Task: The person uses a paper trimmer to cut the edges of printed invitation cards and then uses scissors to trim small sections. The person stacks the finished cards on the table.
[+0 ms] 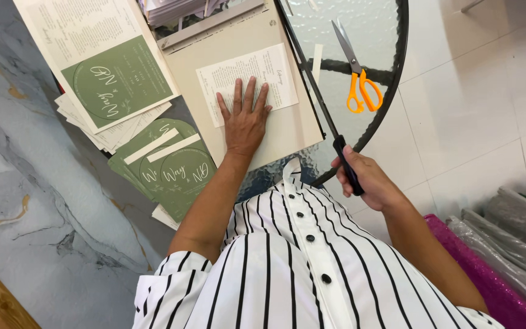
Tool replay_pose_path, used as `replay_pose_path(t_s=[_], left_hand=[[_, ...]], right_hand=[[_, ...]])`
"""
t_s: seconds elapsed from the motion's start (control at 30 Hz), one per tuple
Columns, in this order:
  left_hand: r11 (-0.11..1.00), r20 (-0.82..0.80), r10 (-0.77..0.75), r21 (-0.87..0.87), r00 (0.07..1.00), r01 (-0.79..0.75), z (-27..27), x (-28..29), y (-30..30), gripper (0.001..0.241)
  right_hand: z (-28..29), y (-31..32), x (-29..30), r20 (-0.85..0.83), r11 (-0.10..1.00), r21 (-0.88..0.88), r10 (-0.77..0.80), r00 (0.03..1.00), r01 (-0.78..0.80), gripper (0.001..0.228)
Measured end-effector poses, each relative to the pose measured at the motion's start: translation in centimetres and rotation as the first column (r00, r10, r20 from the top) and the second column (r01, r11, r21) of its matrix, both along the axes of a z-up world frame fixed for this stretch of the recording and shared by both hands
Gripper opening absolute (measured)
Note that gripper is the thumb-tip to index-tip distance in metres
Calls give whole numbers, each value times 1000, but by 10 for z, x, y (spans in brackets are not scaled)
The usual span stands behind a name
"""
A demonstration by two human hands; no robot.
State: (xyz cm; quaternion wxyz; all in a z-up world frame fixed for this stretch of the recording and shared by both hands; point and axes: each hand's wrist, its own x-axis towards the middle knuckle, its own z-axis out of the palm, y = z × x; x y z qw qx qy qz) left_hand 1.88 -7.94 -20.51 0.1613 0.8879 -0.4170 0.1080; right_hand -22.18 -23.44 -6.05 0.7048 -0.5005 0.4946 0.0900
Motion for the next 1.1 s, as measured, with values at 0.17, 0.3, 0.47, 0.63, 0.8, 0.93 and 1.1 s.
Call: replay_pose_path(t_s=[0.17,0.3,0.47,0.63,0.8,0.93,1.1], left_hand=[[1000,22,-18,-2,1000,18,-4,-2,-1,47],[999,33,-34,-7,999,34,-7,-5,-10,46],[998,-6,-56,2,998,56,-7,-2,-19,47],[996,-17,-86,9,996,86,-5,2,-18,46],[996,-3,-87,20,996,87,-3,2,-18,46],[995,-8,-98,15,995,98,-1,1,-19,46],[996,6,-85,25,996,84,0,1,-20,46]], right_hand=[[45,3,12,32,995,80,-60,998,57,51],[49,4,14,39,995,85,-58,998,54,49],[42,6,14,36,997,45,-66,997,65,49],[31,12,14,28,997,12,-80,996,80,50],[21,14,13,4,996,-35,-86,996,86,51],[16,15,13,-4,995,-51,-84,996,84,51],[13,16,12,-2,993,-69,-92,996,92,50]])
